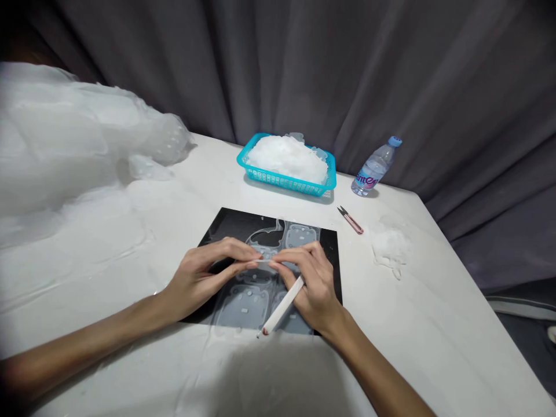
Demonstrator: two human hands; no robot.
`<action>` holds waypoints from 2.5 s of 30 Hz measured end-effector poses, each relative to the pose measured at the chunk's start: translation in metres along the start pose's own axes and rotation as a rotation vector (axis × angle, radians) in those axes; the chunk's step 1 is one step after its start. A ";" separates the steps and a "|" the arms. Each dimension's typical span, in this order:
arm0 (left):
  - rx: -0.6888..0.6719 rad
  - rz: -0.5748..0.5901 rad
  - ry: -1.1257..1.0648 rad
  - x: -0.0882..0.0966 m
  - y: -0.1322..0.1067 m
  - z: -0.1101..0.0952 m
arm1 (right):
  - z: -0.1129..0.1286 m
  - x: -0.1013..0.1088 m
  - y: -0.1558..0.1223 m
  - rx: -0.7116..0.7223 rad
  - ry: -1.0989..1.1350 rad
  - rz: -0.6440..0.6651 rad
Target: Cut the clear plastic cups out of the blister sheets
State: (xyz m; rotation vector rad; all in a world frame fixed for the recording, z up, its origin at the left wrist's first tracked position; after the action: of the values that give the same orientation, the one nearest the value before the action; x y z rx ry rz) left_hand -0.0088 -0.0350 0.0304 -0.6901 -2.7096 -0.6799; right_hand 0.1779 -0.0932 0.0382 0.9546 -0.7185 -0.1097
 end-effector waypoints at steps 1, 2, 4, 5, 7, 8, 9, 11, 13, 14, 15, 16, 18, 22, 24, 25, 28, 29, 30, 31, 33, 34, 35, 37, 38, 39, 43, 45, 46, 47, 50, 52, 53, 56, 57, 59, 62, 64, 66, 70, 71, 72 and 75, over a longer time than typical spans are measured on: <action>0.006 0.011 -0.011 0.000 0.000 0.001 | 0.000 0.001 0.001 0.004 -0.011 0.006; 0.020 0.022 -0.023 -0.001 0.000 0.001 | -0.001 0.002 0.001 0.006 -0.021 0.022; 0.102 0.031 -0.056 -0.001 0.001 0.005 | -0.008 0.005 0.004 -0.011 -0.045 0.085; 0.169 0.028 -0.083 -0.001 0.002 0.008 | -0.015 0.007 0.004 -0.033 -0.065 0.119; 0.321 0.011 -0.173 -0.001 0.003 0.016 | -0.032 0.013 0.005 -0.096 -0.131 0.159; 0.389 0.007 -0.233 -0.001 0.003 0.021 | -0.041 0.017 0.004 -0.126 -0.174 0.162; 0.442 0.015 -0.295 -0.002 0.003 0.025 | -0.051 0.019 0.003 -0.147 -0.219 0.161; 0.502 0.052 -0.395 -0.004 0.004 0.032 | -0.068 0.021 0.000 -0.160 -0.296 0.177; 0.528 0.092 -0.447 -0.004 0.006 0.037 | -0.080 0.018 -0.005 -0.155 -0.369 0.216; 0.533 0.109 -0.460 -0.004 0.007 0.039 | -0.085 0.017 -0.008 -0.154 -0.408 0.233; 0.534 0.120 -0.467 -0.002 0.010 0.040 | -0.090 0.015 -0.011 -0.155 -0.449 0.243; 0.533 0.128 -0.463 0.001 0.013 0.041 | -0.093 0.013 -0.013 -0.158 -0.487 0.248; 0.528 0.138 -0.430 0.009 0.025 0.043 | -0.098 0.011 -0.017 -0.170 -0.536 0.251; 0.512 0.031 -0.324 0.041 0.067 0.054 | -0.103 0.006 -0.022 -0.196 -0.524 0.253; 0.473 -0.112 -0.245 0.063 0.095 0.060 | -0.104 0.004 -0.023 -0.202 -0.502 0.240; 0.453 -0.164 -0.225 0.073 0.110 0.064 | -0.104 0.003 -0.023 -0.206 -0.493 0.233; 0.390 -0.299 -0.206 0.098 0.152 0.072 | -0.105 0.000 -0.023 -0.229 -0.480 0.218; 0.366 -0.343 -0.202 0.105 0.165 0.073 | -0.106 -0.001 -0.023 -0.238 -0.478 0.216; 0.340 -0.380 -0.197 0.112 0.176 0.074 | -0.107 -0.002 -0.023 -0.246 -0.479 0.215; 0.313 -0.410 -0.193 0.117 0.186 0.075 | -0.107 -0.002 -0.023 -0.251 -0.481 0.215; 0.270 -0.443 -0.179 0.124 0.201 0.077 | -0.108 -0.003 -0.023 -0.252 -0.486 0.219; 0.261 -0.444 -0.166 0.126 0.206 0.079 | -0.108 -0.003 -0.023 -0.250 -0.486 0.221; 0.261 -0.435 -0.147 0.126 0.210 0.083 | -0.108 -0.003 -0.022 -0.247 -0.485 0.225; 0.277 -0.397 -0.092 0.125 0.212 0.092 | -0.108 -0.003 -0.022 -0.247 -0.479 0.232; 0.283 -0.378 -0.057 0.124 0.211 0.097 | -0.108 -0.003 -0.022 -0.251 -0.475 0.235; 0.284 -0.364 -0.018 0.123 0.209 0.102 | -0.108 -0.003 -0.022 -0.257 -0.470 0.239; 0.247 -0.364 0.164 0.122 0.198 0.111 | -0.107 -0.003 -0.024 -0.274 -0.447 0.254; 0.217 -0.364 0.260 0.121 0.195 0.108 | -0.107 -0.003 -0.024 -0.281 -0.438 0.248; 0.200 -0.349 0.303 0.120 0.194 0.104 | -0.107 -0.003 -0.024 -0.284 -0.429 0.245; 0.182 -0.326 0.343 0.118 0.193 0.100 | -0.107 -0.002 -0.024 -0.287 -0.415 0.247; 0.126 -0.249 0.430 0.104 0.185 0.079 | -0.107 -0.002 -0.022 -0.289 -0.355 0.284; 0.086 -0.238 0.466 0.086 0.169 0.061 | -0.107 0.001 -0.019 -0.304 -0.304 0.287; 0.064 -0.234 0.479 0.073 0.157 0.051 | -0.106 0.004 -0.017 -0.314 -0.272 0.259; -0.083 -0.085 0.515 0.017 0.110 0.019 | -0.101 0.021 -0.007 -0.347 -0.157 0.092; -0.128 0.058 0.537 -0.006 0.092 0.012 | -0.099 0.027 -0.004 -0.360 -0.115 0.039; -0.130 0.232 0.602 -0.041 0.062 0.006 | -0.095 0.036 0.000 -0.406 0.001 -0.006; -0.055 0.311 0.612 -0.062 0.040 0.010 | -0.092 0.040 0.003 -0.524 0.286 0.057; -0.022 0.347 0.614 -0.064 0.039 0.017 | -0.091 0.037 0.002 -0.608 0.434 0.142; -0.003 0.371 0.638 -0.061 0.042 0.023 | -0.090 0.035 0.001 -0.648 0.469 0.224; -0.001 0.360 0.676 -0.057 0.047 0.029 | -0.085 0.033 0.004 -0.548 0.394 0.369; -0.001 0.351 0.678 -0.057 0.047 0.029 | -0.084 0.032 0.004 -0.522 0.390 0.409; 0.000 0.342 0.678 -0.057 0.047 0.029 | -0.083 0.031 0.004 -0.506 0.393 0.444; 0.012 0.323 0.670 -0.058 0.047 0.029 | -0.082 0.031 0.001 -0.486 0.396 0.480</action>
State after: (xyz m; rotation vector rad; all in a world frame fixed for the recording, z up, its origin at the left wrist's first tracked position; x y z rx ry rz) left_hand 0.0609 -0.0063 0.0026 -0.7148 -1.9403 -0.6625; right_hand 0.2510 -0.0466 0.0240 0.3058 -0.5011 0.3096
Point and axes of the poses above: each hand's wrist, its own y-axis towards the middle knuckle, its own x-axis out of the back of the hand, z = x × y, the point moved 5 cm from there along y, towards the middle knuckle, and after that the axes turned 8 degrees about x, right-handed, at the moved point
